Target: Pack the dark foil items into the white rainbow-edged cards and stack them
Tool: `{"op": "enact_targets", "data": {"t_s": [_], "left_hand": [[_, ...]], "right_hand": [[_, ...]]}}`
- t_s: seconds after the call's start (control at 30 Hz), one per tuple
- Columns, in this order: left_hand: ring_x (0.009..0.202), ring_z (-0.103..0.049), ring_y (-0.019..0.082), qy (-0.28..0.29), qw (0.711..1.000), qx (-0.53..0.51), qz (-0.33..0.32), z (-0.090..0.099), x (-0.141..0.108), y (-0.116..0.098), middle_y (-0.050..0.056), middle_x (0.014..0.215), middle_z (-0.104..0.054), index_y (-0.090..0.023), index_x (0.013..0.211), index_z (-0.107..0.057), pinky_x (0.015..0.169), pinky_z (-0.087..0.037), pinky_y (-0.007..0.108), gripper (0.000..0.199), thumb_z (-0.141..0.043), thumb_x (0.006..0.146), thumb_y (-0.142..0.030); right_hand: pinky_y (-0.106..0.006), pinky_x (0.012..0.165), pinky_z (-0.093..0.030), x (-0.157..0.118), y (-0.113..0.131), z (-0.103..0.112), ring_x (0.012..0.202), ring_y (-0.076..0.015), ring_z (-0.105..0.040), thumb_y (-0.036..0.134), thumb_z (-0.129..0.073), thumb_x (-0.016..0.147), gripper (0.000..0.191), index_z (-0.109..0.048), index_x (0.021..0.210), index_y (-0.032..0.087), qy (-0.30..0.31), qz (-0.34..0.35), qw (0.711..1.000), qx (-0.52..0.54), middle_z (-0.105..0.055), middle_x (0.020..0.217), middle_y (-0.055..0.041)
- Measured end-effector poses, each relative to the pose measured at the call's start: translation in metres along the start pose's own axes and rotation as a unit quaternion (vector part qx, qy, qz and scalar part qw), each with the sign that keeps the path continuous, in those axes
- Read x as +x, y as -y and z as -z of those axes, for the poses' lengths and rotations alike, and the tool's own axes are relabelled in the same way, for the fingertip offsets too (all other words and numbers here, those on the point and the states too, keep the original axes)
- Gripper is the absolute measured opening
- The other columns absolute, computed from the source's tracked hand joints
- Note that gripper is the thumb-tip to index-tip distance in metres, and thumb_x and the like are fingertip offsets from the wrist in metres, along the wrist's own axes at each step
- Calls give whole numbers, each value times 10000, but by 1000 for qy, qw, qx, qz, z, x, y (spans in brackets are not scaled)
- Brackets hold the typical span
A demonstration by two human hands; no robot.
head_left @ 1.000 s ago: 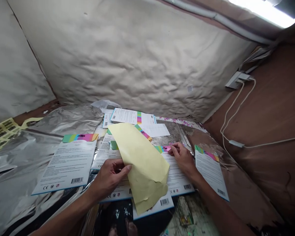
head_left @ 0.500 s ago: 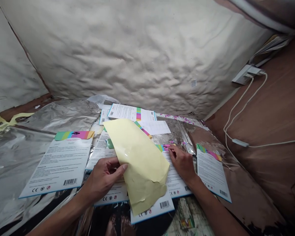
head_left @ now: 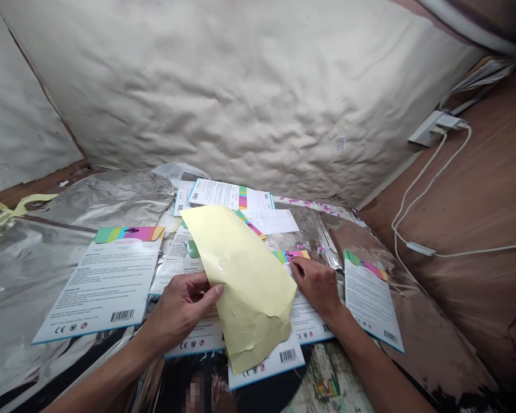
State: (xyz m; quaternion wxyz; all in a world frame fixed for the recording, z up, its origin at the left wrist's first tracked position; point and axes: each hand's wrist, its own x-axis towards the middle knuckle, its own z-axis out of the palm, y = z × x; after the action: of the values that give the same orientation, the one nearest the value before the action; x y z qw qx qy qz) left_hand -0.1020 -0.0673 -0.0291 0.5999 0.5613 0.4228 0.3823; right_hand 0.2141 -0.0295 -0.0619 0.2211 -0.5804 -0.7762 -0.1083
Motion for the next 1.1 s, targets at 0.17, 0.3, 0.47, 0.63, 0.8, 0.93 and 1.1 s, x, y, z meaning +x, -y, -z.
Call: {"op": "enact_targets", "data": {"t_s": [0.17,0.3,0.47,0.63,0.8,0.93,1.1], "left_hand": [[912,-706,263,-6,1000,4,3,0,0,2,76,1052,-751,-178,1124,-735,827,-576,352,356,-659,873,-417],[921,-702,266,-5,1000,5,4,1,0,2,81,1058,-748,-168,1119,-735,840,-574,362,358,-660,871,-414],[911,-703,266,-1,1000,-26,12,0,2,-1,95,1044,-747,-147,1101,-732,837,-581,381,366,-666,862,-415],[911,-712,281,-25,993,-97,67,-2,6,-2,124,1055,-738,-118,1111,-699,756,-608,392,452,-723,796,-442],[936,-710,294,-23,985,-163,53,-1,6,-2,140,1040,-740,-108,1038,-713,807,-592,415,470,-806,706,-429],[982,-697,317,-8,979,-202,36,-1,4,-5,161,1103,-720,-102,1123,-682,817,-582,416,544,-819,698,-413],[986,-699,306,-24,970,-240,40,-2,4,-8,166,1134,-712,-107,1166,-660,829,-573,406,534,-812,721,-359]], "right_hand": [[-269,698,-432,-1,-1,0,774,-183,-693,239,-497,944,236,-724,905,189,19,1,1000,11,-767,893,-54],[-296,788,-473,-1,0,1,875,-203,-703,238,-533,930,204,-731,963,200,31,-5,999,26,-765,1002,-53],[-415,913,-507,1,0,14,1047,-249,-671,278,-559,921,208,-753,982,235,84,8,994,66,-717,1177,-64],[-465,978,-503,5,-11,25,1132,-273,-644,416,-558,918,284,-758,1020,242,72,-103,957,261,-698,1215,-81],[-461,888,-552,20,13,27,1010,-288,-698,588,-541,890,584,-577,1306,179,130,-205,823,514,-729,1116,-140],[-472,808,-581,33,47,34,900,-292,-728,460,-729,781,915,-243,1515,212,254,-210,699,634,-738,1063,-113],[-452,787,-583,49,62,38,888,-282,-722,352,-768,734,972,-208,1522,246,251,-187,675,668,-724,1082,-99]]}}
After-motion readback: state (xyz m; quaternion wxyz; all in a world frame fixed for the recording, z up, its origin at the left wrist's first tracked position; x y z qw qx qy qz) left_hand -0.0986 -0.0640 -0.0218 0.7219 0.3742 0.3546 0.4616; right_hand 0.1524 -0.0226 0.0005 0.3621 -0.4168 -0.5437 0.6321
